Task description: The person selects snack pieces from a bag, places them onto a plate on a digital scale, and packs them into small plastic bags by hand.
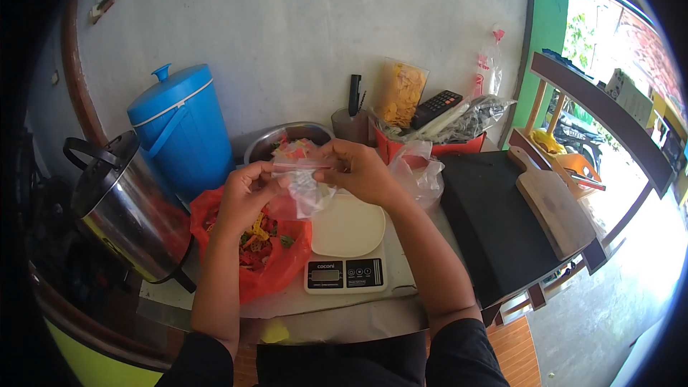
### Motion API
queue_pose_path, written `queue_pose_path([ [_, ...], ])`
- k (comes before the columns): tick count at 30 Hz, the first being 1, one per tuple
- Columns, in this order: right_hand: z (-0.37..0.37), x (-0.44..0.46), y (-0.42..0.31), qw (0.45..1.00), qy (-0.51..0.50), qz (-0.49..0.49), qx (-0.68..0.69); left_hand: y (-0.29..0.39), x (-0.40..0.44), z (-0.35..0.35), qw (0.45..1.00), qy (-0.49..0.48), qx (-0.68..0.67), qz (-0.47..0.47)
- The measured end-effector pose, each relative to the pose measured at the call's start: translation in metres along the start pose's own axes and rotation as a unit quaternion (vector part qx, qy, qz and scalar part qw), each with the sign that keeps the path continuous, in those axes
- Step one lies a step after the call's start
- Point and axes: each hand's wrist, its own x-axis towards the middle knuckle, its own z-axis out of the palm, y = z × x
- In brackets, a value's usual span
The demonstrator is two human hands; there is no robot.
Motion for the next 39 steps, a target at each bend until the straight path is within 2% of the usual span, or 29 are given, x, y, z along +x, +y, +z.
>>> queue_pose_path([
  [4,-0.013,0.0,0.016,0.989,-0.03,0.007,-0.147,-0.007,0.004,-0.003,0.997,0.058,-0.045,0.015],
  [7,-0.014,0.0,0.026,0.985,-0.095,0.046,-0.134,-0.011,0.007,-0.014,0.996,0.077,-0.033,0.03],
  [10,-0.014,-0.001,0.029,0.96,-0.124,0.063,-0.243,-0.005,0.008,-0.027,0.992,0.12,-0.042,0.007],
  [13,-0.002,-0.012,0.031,0.899,0.011,0.005,-0.437,0.011,0.003,-0.048,0.988,0.146,-0.054,0.019],
  [16,0.009,-0.001,0.031,0.922,0.066,-0.052,-0.377,0.012,0.001,-0.076,0.983,0.174,-0.032,0.041],
  [19,0.038,0.001,0.007,0.981,-0.014,-0.034,-0.189,0.018,-0.007,-0.1,0.979,0.19,-0.013,0.075],
  [20,0.053,0.003,0.007,0.976,-0.031,-0.077,-0.203,0.017,-0.009,-0.107,0.979,0.194,-0.013,0.069],
  [22,0.086,0.004,0.013,0.958,-0.061,-0.163,-0.228,0.014,-0.013,-0.122,0.978,0.2,-0.01,0.057],
  [25,0.124,0.018,0.045,0.91,-0.052,-0.238,-0.337,0.028,-0.018,-0.124,0.969,0.236,-0.065,0.021],
  [28,0.141,0.022,0.053,0.831,-0.056,-0.166,-0.528,0.037,-0.022,-0.123,0.97,0.233,-0.064,0.004],
  [31,0.144,0.025,0.056,0.834,-0.055,-0.135,-0.532,0.043,-0.026,-0.123,0.969,0.23,-0.078,0.048],
  [35,0.127,0.028,0.05,0.963,-0.033,-0.068,-0.26,0.045,-0.028,-0.126,0.968,0.22,-0.081,0.084],
  [37,0.115,0.027,0.037,0.994,-0.031,-0.005,-0.1,0.04,-0.026,-0.129,0.967,0.223,-0.082,0.092],
  [39,0.097,0.025,0.027,0.993,-0.058,-0.013,-0.099,0.033,-0.024,-0.132,0.971,0.216,-0.071,0.077],
])
